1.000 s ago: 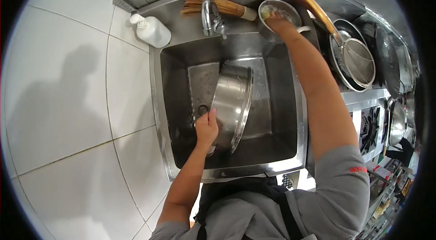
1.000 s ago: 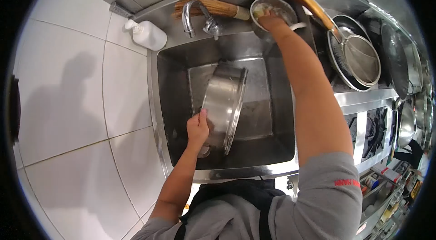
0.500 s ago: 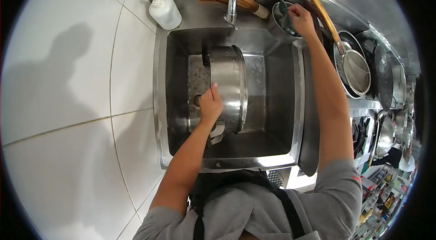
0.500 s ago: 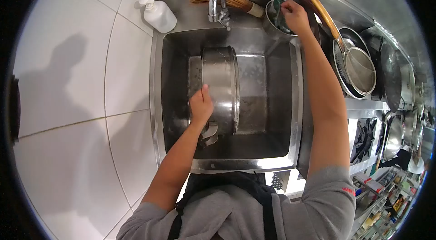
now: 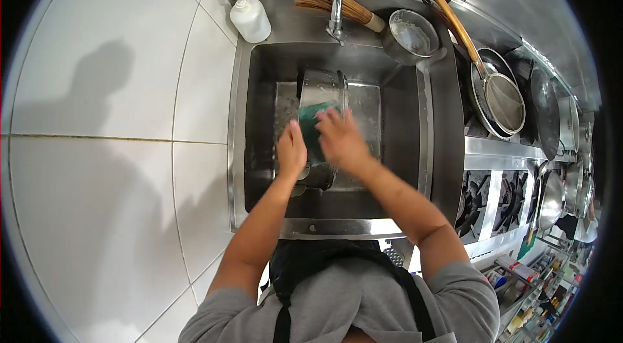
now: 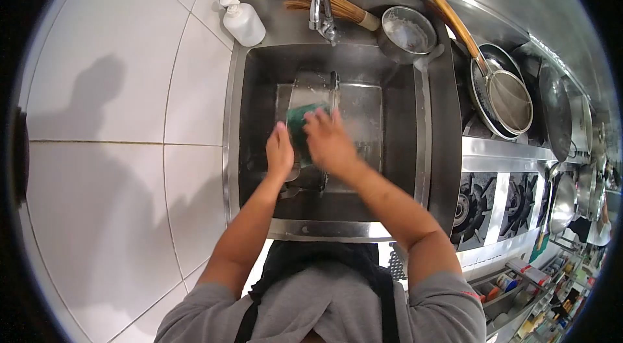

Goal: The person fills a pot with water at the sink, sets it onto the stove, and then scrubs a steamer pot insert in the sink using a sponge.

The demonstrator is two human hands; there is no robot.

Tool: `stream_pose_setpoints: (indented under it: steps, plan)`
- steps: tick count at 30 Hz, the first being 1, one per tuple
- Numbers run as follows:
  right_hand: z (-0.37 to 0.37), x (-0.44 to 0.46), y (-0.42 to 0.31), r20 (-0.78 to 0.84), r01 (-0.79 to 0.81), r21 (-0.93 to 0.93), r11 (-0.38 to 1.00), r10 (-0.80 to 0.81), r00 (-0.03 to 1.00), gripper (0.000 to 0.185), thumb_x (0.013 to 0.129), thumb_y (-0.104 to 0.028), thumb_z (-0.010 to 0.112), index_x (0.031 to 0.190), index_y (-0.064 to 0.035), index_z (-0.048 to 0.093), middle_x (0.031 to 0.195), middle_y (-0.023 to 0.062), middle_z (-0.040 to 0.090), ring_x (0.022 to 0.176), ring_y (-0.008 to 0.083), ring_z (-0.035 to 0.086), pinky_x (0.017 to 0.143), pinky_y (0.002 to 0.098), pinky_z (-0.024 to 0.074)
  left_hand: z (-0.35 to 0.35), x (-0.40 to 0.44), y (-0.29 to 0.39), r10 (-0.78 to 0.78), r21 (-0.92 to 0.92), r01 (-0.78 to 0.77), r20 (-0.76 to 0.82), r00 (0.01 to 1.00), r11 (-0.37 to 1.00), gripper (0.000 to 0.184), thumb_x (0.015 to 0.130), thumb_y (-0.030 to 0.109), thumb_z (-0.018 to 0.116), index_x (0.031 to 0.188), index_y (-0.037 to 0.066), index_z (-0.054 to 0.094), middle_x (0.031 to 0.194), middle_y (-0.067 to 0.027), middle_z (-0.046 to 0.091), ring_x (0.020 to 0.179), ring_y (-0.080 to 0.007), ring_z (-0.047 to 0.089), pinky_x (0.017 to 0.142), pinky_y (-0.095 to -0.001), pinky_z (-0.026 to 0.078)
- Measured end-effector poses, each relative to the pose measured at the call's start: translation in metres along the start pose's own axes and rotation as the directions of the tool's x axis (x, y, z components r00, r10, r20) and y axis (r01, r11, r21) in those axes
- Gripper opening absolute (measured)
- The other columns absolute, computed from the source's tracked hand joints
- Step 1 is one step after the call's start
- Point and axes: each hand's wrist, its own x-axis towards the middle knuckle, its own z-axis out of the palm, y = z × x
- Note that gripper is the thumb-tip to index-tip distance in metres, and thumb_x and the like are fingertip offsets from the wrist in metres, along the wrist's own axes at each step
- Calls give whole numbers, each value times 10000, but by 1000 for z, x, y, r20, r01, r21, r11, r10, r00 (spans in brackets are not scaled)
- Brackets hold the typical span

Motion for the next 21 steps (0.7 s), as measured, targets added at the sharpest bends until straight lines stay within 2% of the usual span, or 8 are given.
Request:
stream_pose_setpoints:
  steps: [1, 5, 9, 11, 12, 14, 15, 21]
  plan:
    - [12, -7, -20, 21, 54, -99, 994, -52, 998, 364, 879, -157, 602, 1209, -7, 590, 1366, 201, 532, 1318, 386, 471, 1132, 584, 292, 2, -15, -6, -26, -8, 26, -33, 999, 1000, 612, 1068, 467, 336, 1062, -80, 612, 1010, -232, 694, 933, -315, 650, 801, -422, 464]
    - [19, 1, -45, 109, 92, -172, 981, -74, 991, 529, 904, -257, 548, 1357, 14, 515, 1393, 257, 474, 1333, 415, 437, 1127, 544, 312, 1, -37, -28, -59, -60, 57, -35, 998, 997, 609, 1073, 414, 343, 890, -88, 637, 781, -276, 656, 745, -399, 641, 692, -444, 473]
    - [48, 76, 26, -59, -155, -268, 951, 145, 988, 577, 970, -370, 436, 1403, 8, 489, 1380, 220, 525, 1301, 401, 468, 1125, 545, 304, 6, -48, -59, 51, 135, -41, -72, 996, 990, 520, 1052, 352, 385, 872, -45, 669, 728, -295, 625, 723, -504, 613, 630, -525, 466]
    - [38, 129, 60, 386, -337, -215, 917, 397, 833, 575, 982, -385, 411, 1389, 10, 500, 1435, 202, 503, 1345, 388, 444, 1131, 548, 294, 6, -46, -53, 124, 175, -104, -106, 987, 979, 504, 1046, 338, 396, 818, -22, 664, 696, -287, 612, 690, -507, 609, 613, -554, 454]
    - [43, 125, 58, 388, -336, -228, 914, 401, 830, 575, 982, -385, 411, 1389, 10, 500, 1435, 202, 503, 1345, 388, 444, 1131, 548, 294, 6, -49, -48, 119, 161, -101, -104, 987, 982, 504, 1046, 338, 396, 818, -22, 664, 696, -287, 612, 690, -507, 609, 613, -554, 454]
    - [57, 115, 43, 268, -198, -322, 926, 289, 919, 563, 984, -391, 404, 1364, 8, 520, 1469, 199, 476, 1357, 382, 439, 1139, 546, 287, -2, -41, -45, -30, 162, 36, -43, 999, 986, 529, 1046, 357, 387, 794, -22, 655, 690, -284, 611, 695, -505, 609, 609, -552, 451]
    - [52, 87, 17, 88, -27, -377, 926, 65, 994, 567, 975, -386, 443, 1388, -3, 504, 1476, 211, 459, 1361, 412, 421, 1152, 550, 269, -2, -39, -47, 3, 158, 8, -63, 998, 987, 557, 1053, 369, 364, 774, -21, 647, 669, -278, 604, 682, -505, 602, 606, -548, 447]
    - [26, 7, -67, 178, 107, -260, 960, -61, 982, 565, 969, -313, 492, 1413, 35, 462, 1469, 262, 425, 1368, 466, 381, 1132, 568, 302, -32, -36, -57, 188, 67, -185, -41, 981, 981, 536, 1054, 335, 381, 733, -33, 600, 662, -275, 584, 651, -505, 588, 555, -525, 415]
